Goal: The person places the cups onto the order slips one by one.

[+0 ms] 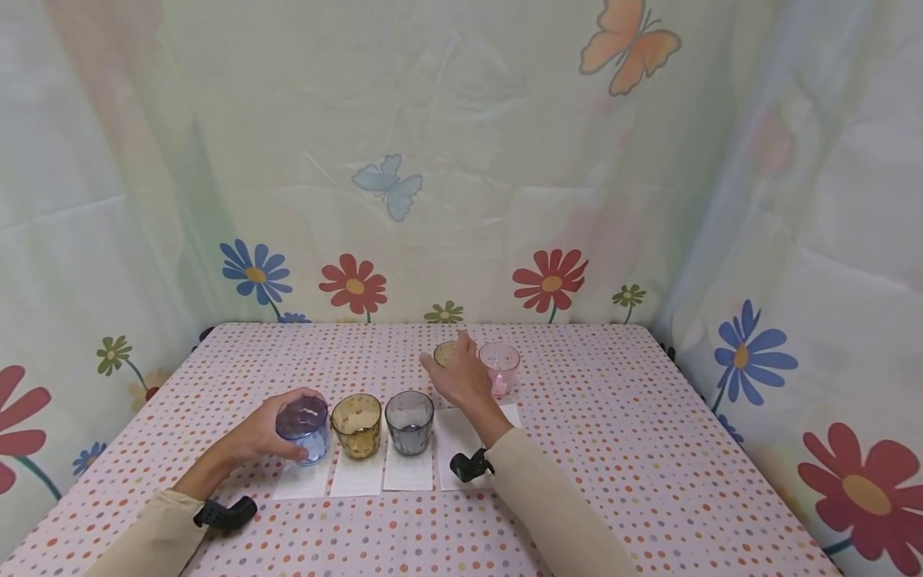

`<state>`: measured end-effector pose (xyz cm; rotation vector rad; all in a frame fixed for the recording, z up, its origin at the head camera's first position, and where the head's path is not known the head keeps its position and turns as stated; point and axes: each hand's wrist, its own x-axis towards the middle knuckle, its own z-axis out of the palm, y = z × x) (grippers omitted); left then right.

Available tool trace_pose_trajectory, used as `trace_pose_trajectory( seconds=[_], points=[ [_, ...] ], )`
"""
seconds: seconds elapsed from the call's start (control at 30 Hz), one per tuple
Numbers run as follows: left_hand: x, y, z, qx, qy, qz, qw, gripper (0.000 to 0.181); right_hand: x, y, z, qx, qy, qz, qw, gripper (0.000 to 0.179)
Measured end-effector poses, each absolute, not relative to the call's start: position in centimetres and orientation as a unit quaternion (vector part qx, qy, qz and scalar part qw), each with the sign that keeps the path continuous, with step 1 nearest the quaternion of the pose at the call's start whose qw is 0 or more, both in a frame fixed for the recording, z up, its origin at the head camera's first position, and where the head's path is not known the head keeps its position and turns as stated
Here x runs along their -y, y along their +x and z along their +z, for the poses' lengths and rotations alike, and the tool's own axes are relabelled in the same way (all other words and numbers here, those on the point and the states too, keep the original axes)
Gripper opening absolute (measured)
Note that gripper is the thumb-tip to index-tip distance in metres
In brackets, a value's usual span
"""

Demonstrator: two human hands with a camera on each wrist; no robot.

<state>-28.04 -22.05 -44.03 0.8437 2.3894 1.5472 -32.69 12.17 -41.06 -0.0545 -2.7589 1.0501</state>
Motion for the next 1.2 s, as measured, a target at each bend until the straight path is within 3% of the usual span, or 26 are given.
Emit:
trace_pose_trajectory(
  seconds=[0.47, 0.77, 1.2],
  points=[
    [22.0, -28.2, -43.9, -0.797, 0.286, 0.525, 0.087, 0.084, -11.6, -34.2, -41.7, 0.921, -0.009, 0.368, 0.127, 0.078],
    [22.1, -28.1, -44.2, -0.792, 0.299, 0.526, 0.084, 0.081, -11.9, -34.9, -43.4, 0.860, -0.007, 0.478, 0.175, 0.067],
    [22.1, -28.0, -44.3, -0.791, 0.295, 0.529, 0.087, 0.082, -11.7, -34.8, -44.1, 0.817, -0.020, 0.547, 0.179, 0.058]
  ],
)
